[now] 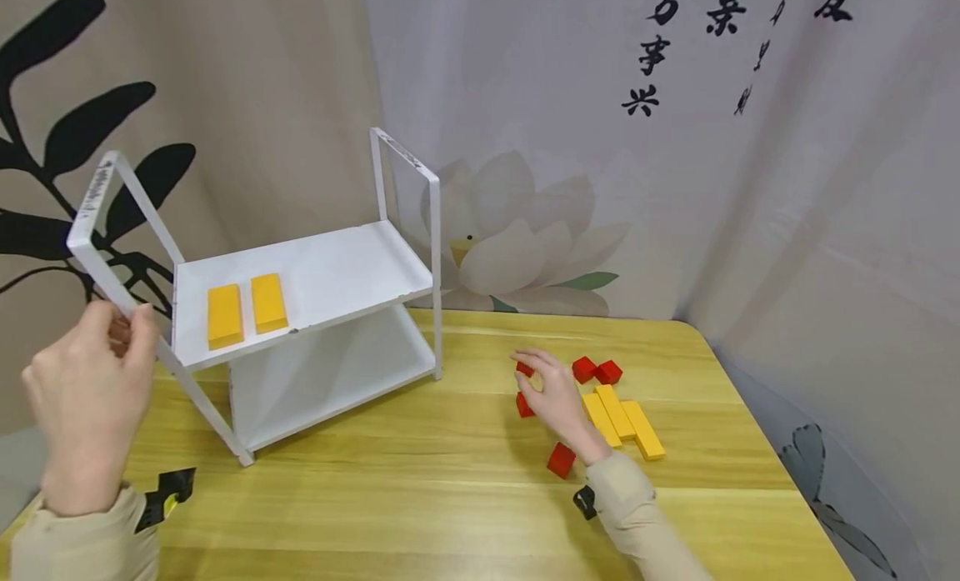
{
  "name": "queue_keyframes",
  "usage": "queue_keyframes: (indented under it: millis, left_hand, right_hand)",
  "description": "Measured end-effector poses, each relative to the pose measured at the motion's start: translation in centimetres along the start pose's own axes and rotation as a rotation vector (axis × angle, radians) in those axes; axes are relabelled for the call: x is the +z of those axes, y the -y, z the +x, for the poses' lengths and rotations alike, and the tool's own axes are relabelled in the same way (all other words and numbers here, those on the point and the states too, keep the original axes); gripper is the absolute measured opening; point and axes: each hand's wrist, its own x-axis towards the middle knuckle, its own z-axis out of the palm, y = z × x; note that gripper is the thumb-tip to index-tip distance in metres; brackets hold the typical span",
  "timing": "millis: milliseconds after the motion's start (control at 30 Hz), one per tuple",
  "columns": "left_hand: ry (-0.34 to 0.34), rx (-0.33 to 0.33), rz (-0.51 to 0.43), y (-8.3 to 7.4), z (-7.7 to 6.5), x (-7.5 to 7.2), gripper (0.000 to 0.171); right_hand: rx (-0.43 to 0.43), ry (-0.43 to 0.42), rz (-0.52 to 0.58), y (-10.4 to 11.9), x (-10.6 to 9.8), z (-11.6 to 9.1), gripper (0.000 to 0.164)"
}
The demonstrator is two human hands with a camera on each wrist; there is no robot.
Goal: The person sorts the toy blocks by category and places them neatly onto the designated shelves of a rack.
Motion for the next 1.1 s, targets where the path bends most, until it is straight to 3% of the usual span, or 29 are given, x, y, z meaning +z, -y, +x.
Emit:
queue_keyframes:
  millis: [200,367,833,1100]
  left_hand:
    - [-0.001,-0.003,0.000,-0.1,0.0,0.0,0.036]
    - [0.001,-0.001,-0.005,-0.1,0.0,0.0,0.035]
    - [-0.001,-0.004,-0.002,0.0,0.0,-0.1,0.035]
    - [-0.004,-0.003,-0.008,0.0,0.0,-0.1,0.035]
  right_hand:
    - [0.126,0.079,-0.087,-3.8,-3.0,-3.0,0.029]
    - [0.175,0.157,-0.121,-5.9,-4.7,-4.7,0.031]
    - [0.209,0.319,-0.221,-8.6,-7.1,-7.1,0.032]
    - [0.136,0.375,-0.253,-8.6,-7.0,-7.0,0.035]
